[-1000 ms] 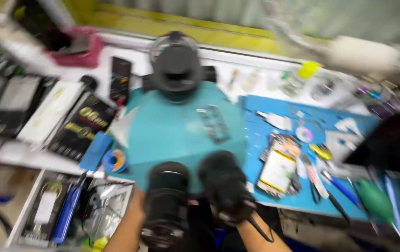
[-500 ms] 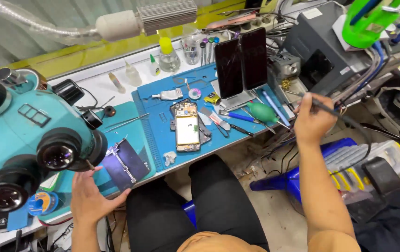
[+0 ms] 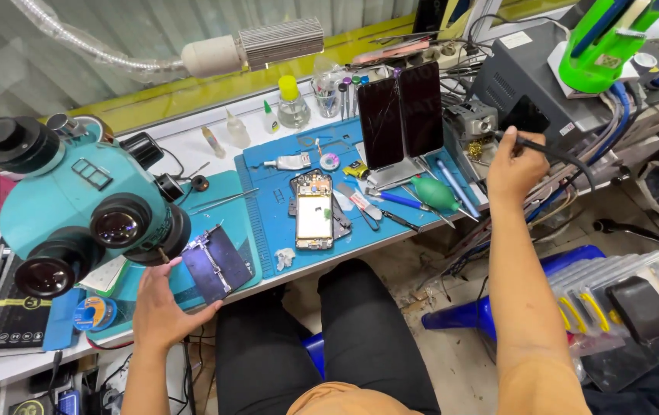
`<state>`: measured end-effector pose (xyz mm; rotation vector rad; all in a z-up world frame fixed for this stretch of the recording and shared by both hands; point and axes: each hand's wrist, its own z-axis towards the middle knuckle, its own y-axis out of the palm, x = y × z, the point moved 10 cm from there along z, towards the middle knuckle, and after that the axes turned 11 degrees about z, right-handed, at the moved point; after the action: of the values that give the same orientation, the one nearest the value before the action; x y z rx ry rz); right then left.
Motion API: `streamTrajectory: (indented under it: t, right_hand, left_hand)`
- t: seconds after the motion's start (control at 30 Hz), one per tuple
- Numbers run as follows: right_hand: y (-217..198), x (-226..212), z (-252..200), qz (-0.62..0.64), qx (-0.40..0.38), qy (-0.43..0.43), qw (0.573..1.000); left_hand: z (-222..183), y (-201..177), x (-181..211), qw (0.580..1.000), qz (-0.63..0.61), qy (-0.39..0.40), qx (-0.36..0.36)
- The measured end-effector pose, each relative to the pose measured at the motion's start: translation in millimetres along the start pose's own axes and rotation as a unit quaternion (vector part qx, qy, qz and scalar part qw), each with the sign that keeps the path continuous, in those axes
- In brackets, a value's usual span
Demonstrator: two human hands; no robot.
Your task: Repairing a mobile phone by inspecting and assembling internal components on a workbench.
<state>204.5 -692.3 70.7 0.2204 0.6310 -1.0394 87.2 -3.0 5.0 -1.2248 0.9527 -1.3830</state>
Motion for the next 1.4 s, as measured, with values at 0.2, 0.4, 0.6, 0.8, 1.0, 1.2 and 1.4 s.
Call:
streamTrajectory:
  t: [0.2,0.4,0.6,0.8,1.0,1.2,1.4]
  right_hand:
    - [50,41,7,-0.047,-0.121,-0.077,0.989]
    - [54,90,3,0.148,-0.05,0.133,0.979]
    - [78,-131,-110,0.344,-0.145,0.348,0.86]
    - [156,-385,-159,0.522,-0.417,0.09,0.738]
    - [167,-469,-205,0.597,-0.358,0.058,0.716]
    - [152,-536,-249,0.566,-0.409,-0.042,0.715]
    - [148,-545,-269,0.526,-0.508,-0.128,0.669]
  left_hand:
    - [-1,-20,14,0.992,-0.035,0.077,0.094]
    - [-10,-34,23,0.982,-0.052,0.137,0.121]
    - [-30,-37,22,0.938,-0.058,0.167,0.298]
    - [-24,-24,6,0.936,-0.111,0.154,0.298]
    - [-16,-33,7,0.94,-0.131,0.162,0.27]
    - [-26,-73,-8,0.925,0.106,-0.328,0.158]
    - [-34,-54,30,0.485,0.779,-0.248,-0.31]
